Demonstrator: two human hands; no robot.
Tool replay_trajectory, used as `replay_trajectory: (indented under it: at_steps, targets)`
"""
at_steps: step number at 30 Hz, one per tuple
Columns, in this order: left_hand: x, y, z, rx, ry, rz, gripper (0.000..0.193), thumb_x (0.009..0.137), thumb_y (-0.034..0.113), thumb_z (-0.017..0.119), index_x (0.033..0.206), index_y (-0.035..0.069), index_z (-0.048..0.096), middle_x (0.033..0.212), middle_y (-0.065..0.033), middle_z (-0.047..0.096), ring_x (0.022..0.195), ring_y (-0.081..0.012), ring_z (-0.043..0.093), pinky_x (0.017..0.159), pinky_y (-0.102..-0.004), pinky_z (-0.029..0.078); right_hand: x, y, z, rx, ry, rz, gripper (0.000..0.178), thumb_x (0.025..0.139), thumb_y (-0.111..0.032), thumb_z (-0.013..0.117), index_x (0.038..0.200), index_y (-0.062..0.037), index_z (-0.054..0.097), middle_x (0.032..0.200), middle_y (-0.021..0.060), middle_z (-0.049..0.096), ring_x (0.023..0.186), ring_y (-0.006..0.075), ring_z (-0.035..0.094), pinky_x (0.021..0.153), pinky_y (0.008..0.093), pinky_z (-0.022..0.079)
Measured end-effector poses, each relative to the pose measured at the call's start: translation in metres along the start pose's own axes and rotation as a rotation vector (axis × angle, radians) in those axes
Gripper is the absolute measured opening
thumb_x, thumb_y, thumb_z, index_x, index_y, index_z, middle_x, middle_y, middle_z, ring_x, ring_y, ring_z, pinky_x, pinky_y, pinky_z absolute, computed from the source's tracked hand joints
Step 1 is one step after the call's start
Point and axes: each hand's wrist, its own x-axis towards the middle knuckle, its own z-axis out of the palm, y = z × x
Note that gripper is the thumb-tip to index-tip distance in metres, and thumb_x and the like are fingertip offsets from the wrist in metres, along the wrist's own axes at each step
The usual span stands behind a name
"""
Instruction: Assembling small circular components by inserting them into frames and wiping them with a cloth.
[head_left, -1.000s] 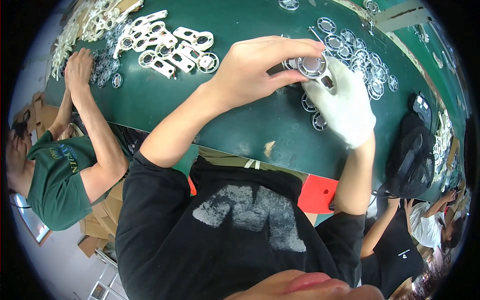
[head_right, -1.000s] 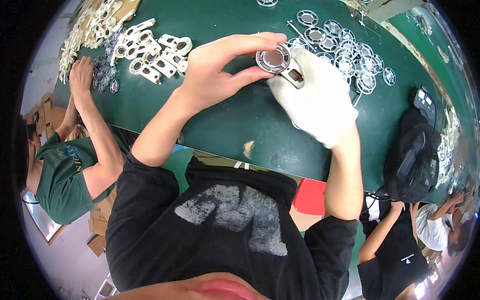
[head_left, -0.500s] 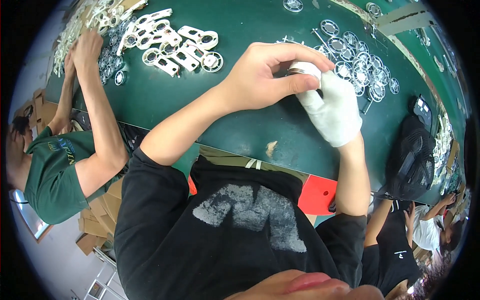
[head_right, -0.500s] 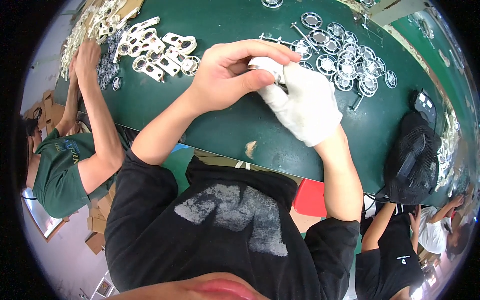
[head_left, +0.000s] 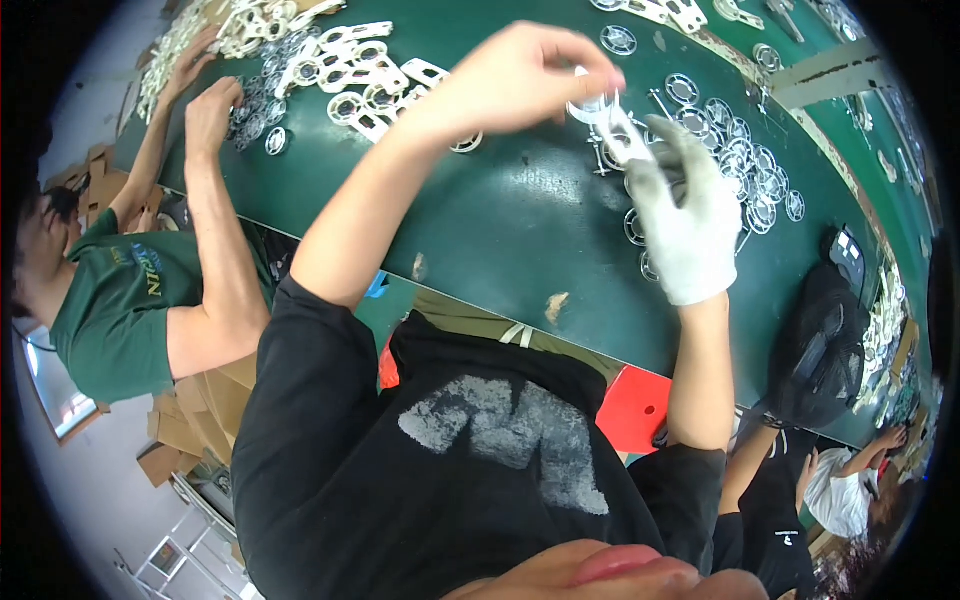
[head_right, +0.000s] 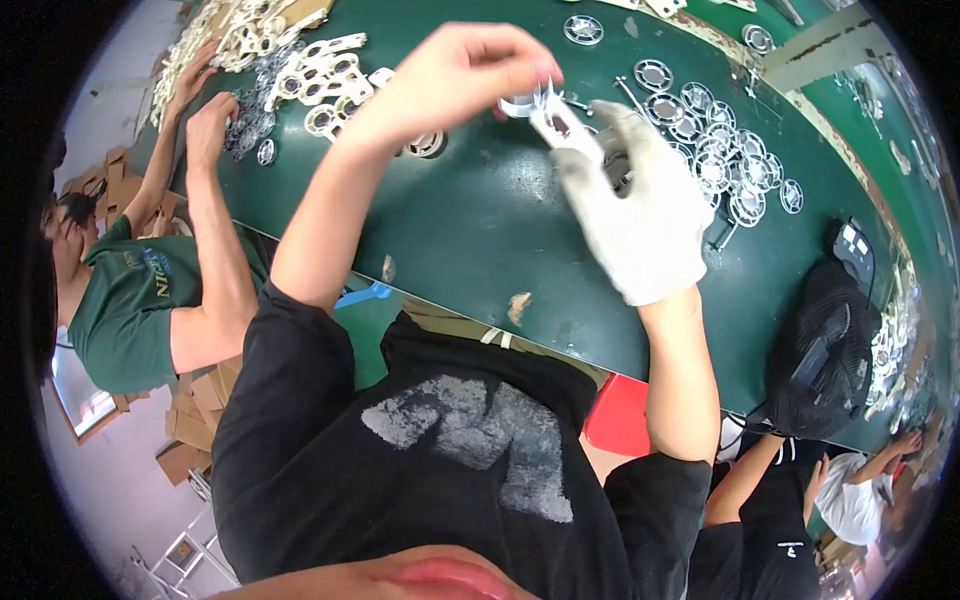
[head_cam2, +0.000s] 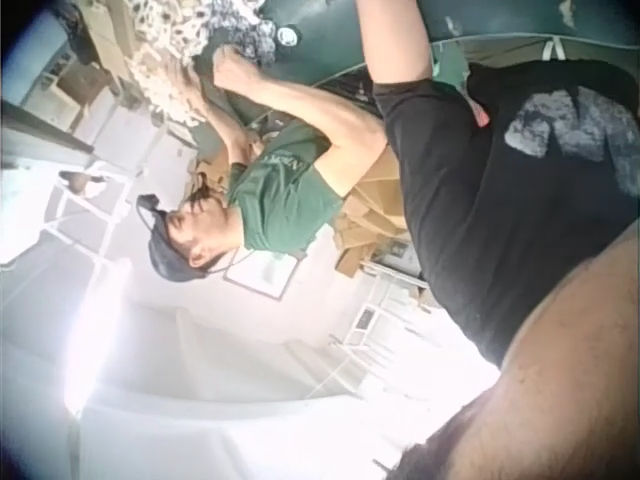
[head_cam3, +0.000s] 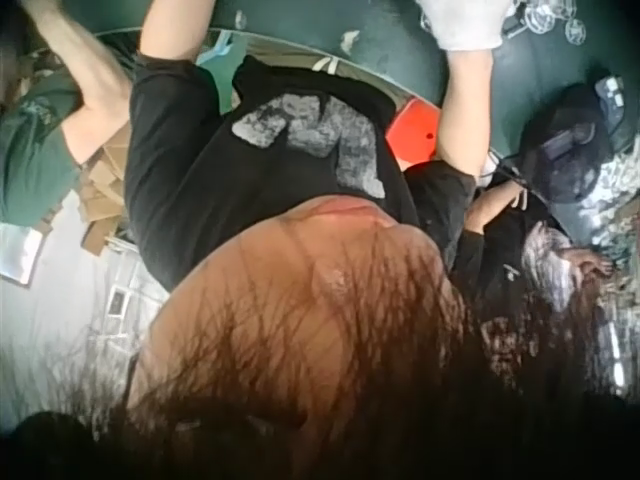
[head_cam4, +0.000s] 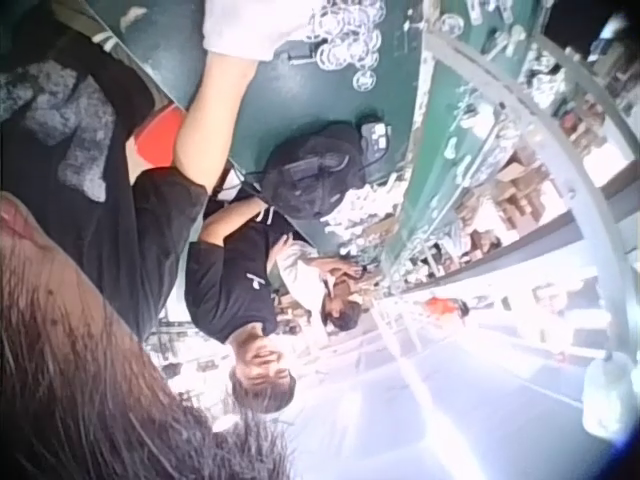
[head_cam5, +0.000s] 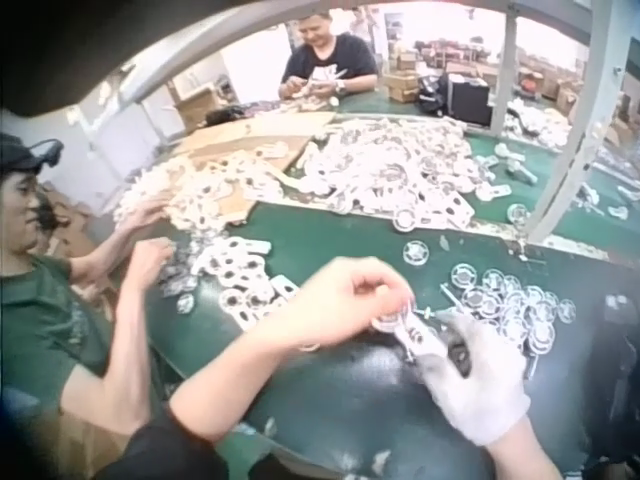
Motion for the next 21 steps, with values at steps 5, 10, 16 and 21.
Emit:
replay_trajectory:
  at_steps: [5, 10, 16, 21]
  targets:
    - [0.059, 0.003, -0.068, -0.298, 0.305, 0.044, 0.033, 0.103, 0.014, 0.059, 0.131, -0.003, 0.061, 0.124, -0.0119, 0.066, 0.106, -0.0175, 0.066, 0.091, -0.0313, 0.058, 0.001, -0.008, -0.009, 0.009, -0.024, 0.102, 0.033, 0.099, -0.016, 0.063, 0.128, -0.0026, 0.067, 0.102, 0.0076, 0.073, 0.086, 0.0119, 0.068, 0.082, 0.0281, 0.054]
    - [0.051, 0.050, -0.072, -0.320, 0.353, -0.017, 0.039, 0.101, 0.005, 0.057, 0.139, -0.002, 0.057, 0.135, -0.0176, 0.063, 0.118, -0.0237, 0.066, 0.096, -0.0335, 0.055, 0.002, -0.004, -0.006, -0.030, -0.050, 0.041, 0.030, 0.099, -0.017, 0.063, 0.123, -0.0015, 0.070, 0.100, 0.0123, 0.076, 0.089, 0.0144, 0.072, 0.085, 0.0288, 0.054]
    - [-0.027, -0.026, -0.077, 1.022, 0.041, 0.225, 0.044, 0.085, 0.016, 0.074, 0.128, 0.008, 0.069, 0.114, -0.0152, 0.074, 0.105, -0.0341, 0.071, 0.095, -0.0424, 0.056, 0.003, 0.002, -0.002, -0.054, -0.062, 0.044, 0.033, 0.095, -0.026, 0.065, 0.119, -0.0034, 0.072, 0.102, 0.0157, 0.076, 0.093, 0.0260, 0.074, 0.087, 0.0344, 0.055]
    - [-0.023, -0.035, -0.072, 0.962, 0.118, 0.273, 0.034, 0.091, 0.007, 0.070, 0.126, 0.008, 0.067, 0.097, -0.0132, 0.069, 0.088, -0.0303, 0.066, 0.081, -0.0406, 0.054, 0.002, 0.000, -0.001, -0.041, -0.065, -0.023, 0.032, 0.095, -0.025, 0.064, 0.117, -0.0035, 0.073, 0.102, 0.0160, 0.076, 0.095, 0.0276, 0.075, 0.088, 0.0341, 0.055]
